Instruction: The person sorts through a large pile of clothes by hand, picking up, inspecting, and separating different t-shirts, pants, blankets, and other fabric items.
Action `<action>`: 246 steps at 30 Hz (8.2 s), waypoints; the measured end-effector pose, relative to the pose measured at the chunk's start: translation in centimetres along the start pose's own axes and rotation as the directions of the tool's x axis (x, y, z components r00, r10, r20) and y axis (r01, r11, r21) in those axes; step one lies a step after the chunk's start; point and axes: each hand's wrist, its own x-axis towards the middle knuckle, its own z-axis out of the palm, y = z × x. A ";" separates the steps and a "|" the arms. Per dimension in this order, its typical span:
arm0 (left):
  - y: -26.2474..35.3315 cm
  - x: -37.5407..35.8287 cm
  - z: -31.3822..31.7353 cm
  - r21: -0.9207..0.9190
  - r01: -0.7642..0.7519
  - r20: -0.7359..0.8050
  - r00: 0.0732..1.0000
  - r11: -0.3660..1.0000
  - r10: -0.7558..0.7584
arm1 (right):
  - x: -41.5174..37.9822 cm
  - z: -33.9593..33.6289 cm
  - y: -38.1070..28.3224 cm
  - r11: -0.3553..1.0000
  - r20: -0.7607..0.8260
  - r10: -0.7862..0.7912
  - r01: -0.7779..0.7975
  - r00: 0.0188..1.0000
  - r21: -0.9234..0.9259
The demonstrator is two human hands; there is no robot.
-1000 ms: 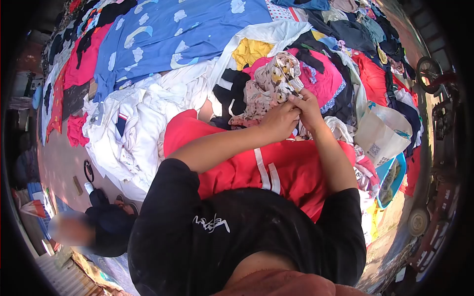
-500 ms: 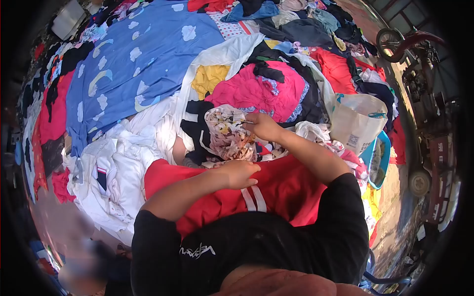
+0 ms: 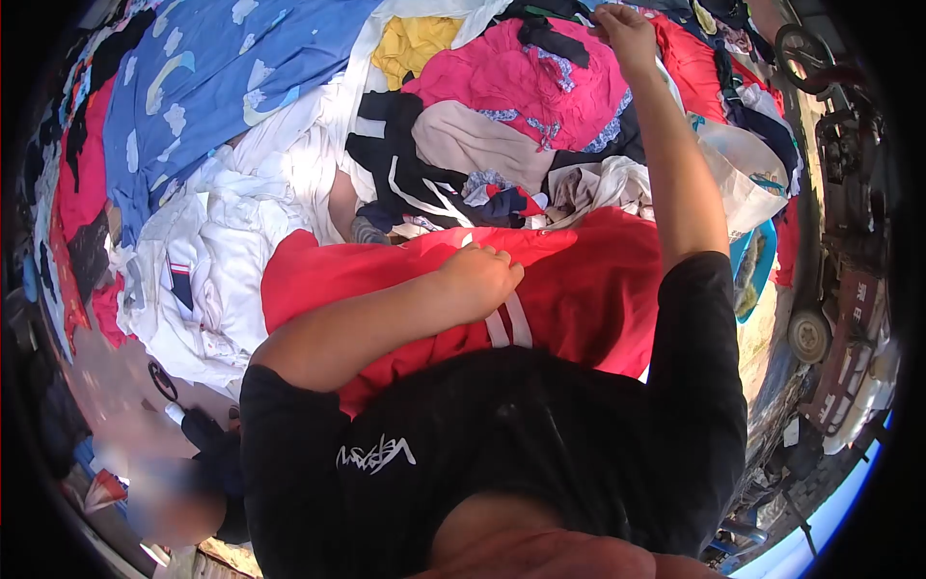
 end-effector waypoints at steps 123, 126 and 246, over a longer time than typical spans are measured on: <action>-9.7 1.4 -11.7 -0.887 -0.301 -0.455 0.439 0.350 -0.775 | -9.9 -16.0 -4.0 0.992 -0.318 0.022 0.019 0.948 0.122; -9.1 1.8 -12.1 -0.873 -0.338 -0.473 0.417 0.351 -0.776 | -12.0 -2.9 5.2 0.926 0.230 0.328 -0.264 0.916 -0.271; -9.7 -1.1 -14.7 -0.431 0.240 -0.888 0.055 0.870 -0.456 | -18.8 1.0 -11.6 0.999 0.296 0.005 -0.017 0.955 0.037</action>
